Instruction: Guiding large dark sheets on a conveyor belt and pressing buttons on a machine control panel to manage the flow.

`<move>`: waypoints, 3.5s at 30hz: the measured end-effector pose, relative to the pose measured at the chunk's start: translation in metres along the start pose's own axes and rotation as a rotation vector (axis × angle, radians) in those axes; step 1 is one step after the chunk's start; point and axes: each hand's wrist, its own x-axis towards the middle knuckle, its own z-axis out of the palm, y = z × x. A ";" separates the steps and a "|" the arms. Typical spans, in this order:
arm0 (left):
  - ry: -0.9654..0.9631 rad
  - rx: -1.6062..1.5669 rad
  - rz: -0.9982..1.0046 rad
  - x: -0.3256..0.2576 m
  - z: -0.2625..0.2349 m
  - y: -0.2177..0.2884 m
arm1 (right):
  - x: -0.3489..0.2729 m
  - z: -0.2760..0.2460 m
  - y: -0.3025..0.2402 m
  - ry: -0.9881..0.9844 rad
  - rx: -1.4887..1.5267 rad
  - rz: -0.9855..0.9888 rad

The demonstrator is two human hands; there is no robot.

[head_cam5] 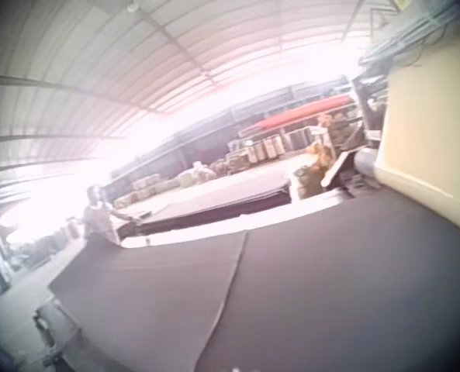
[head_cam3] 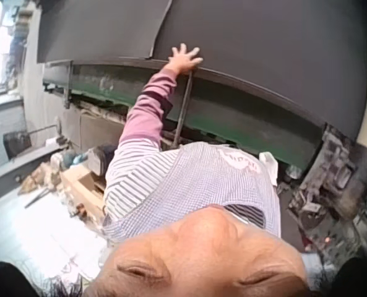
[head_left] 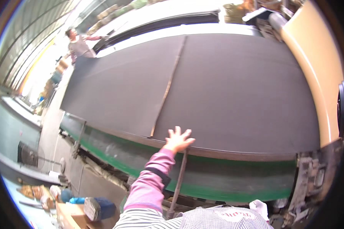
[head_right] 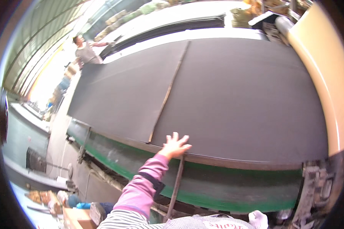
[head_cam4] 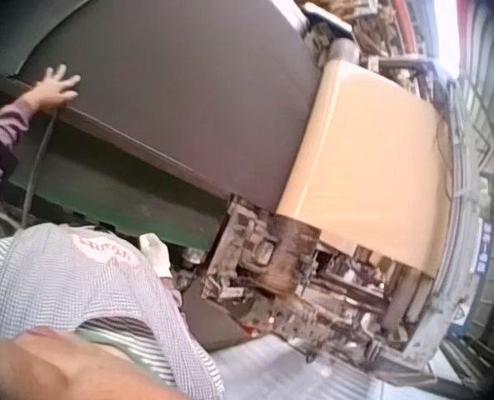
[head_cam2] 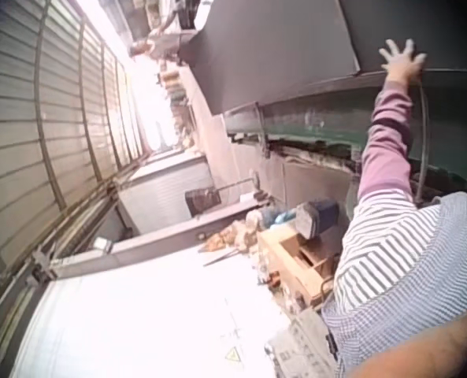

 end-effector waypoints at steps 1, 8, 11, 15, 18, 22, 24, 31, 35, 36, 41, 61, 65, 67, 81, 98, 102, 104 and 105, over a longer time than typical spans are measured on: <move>-0.007 -0.019 -0.003 -0.006 0.002 0.014 | 0.014 0.005 0.021 -0.067 0.081 -0.053; -0.042 -0.002 0.049 -0.014 0.036 0.116 | -0.020 -0.060 -0.078 -0.031 0.184 -0.182; -0.033 -0.004 0.063 -0.023 0.045 0.158 | -0.005 -0.064 -0.080 0.045 0.142 -0.210; -0.098 -0.113 0.170 -0.041 0.032 0.202 | 0.035 -0.062 -0.092 0.087 0.156 -0.326; 0.092 -0.562 0.574 0.007 0.044 0.167 | 0.075 -0.062 -0.076 0.246 0.122 -0.465; 1.049 -0.179 0.585 0.020 -0.025 0.042 | 0.092 -0.077 -0.054 0.566 -0.027 -0.557; 1.063 -0.112 0.302 0.029 -0.035 -0.052 | 0.100 -0.088 -0.079 0.530 -0.003 -0.504; 0.463 0.026 -0.256 0.040 -0.022 -0.132 | 0.153 -0.068 -0.157 0.554 0.137 -0.723; 0.514 0.058 -0.139 0.066 -0.024 -0.146 | 0.190 -0.039 -0.196 0.475 0.068 -0.749; 0.505 0.057 -0.125 0.064 -0.023 -0.135 | 0.195 -0.029 -0.207 0.476 0.014 -0.786; 0.446 0.080 0.000 0.043 0.003 -0.047 | 0.194 -0.013 -0.263 0.287 -0.084 -0.643; 0.483 -0.012 0.168 0.038 0.033 -0.088 | 0.232 -0.154 -0.064 0.502 -0.476 -0.660; 0.428 -0.008 0.131 0.005 0.022 -0.096 | 0.213 -0.131 -0.167 0.317 -0.558 -0.154; 0.414 -0.065 0.250 0.025 0.007 -0.046 | 0.221 -0.155 -0.128 0.354 -0.366 -0.074; 0.301 0.119 0.529 0.017 0.041 0.102 | 0.294 -0.243 0.049 0.494 -0.200 0.205; 0.643 -0.082 0.279 0.058 0.062 -0.025 | -0.017 -0.022 0.001 -0.006 0.012 0.080; 0.559 -0.105 0.389 0.043 0.044 -0.054 | -0.087 0.084 0.151 -0.412 -0.350 0.415; 0.581 0.002 0.420 0.034 0.049 -0.024 | -0.114 0.103 0.146 -0.441 -0.336 0.558; 0.584 0.011 0.419 0.033 0.052 -0.008 | -0.127 0.115 0.142 -0.292 -0.237 0.526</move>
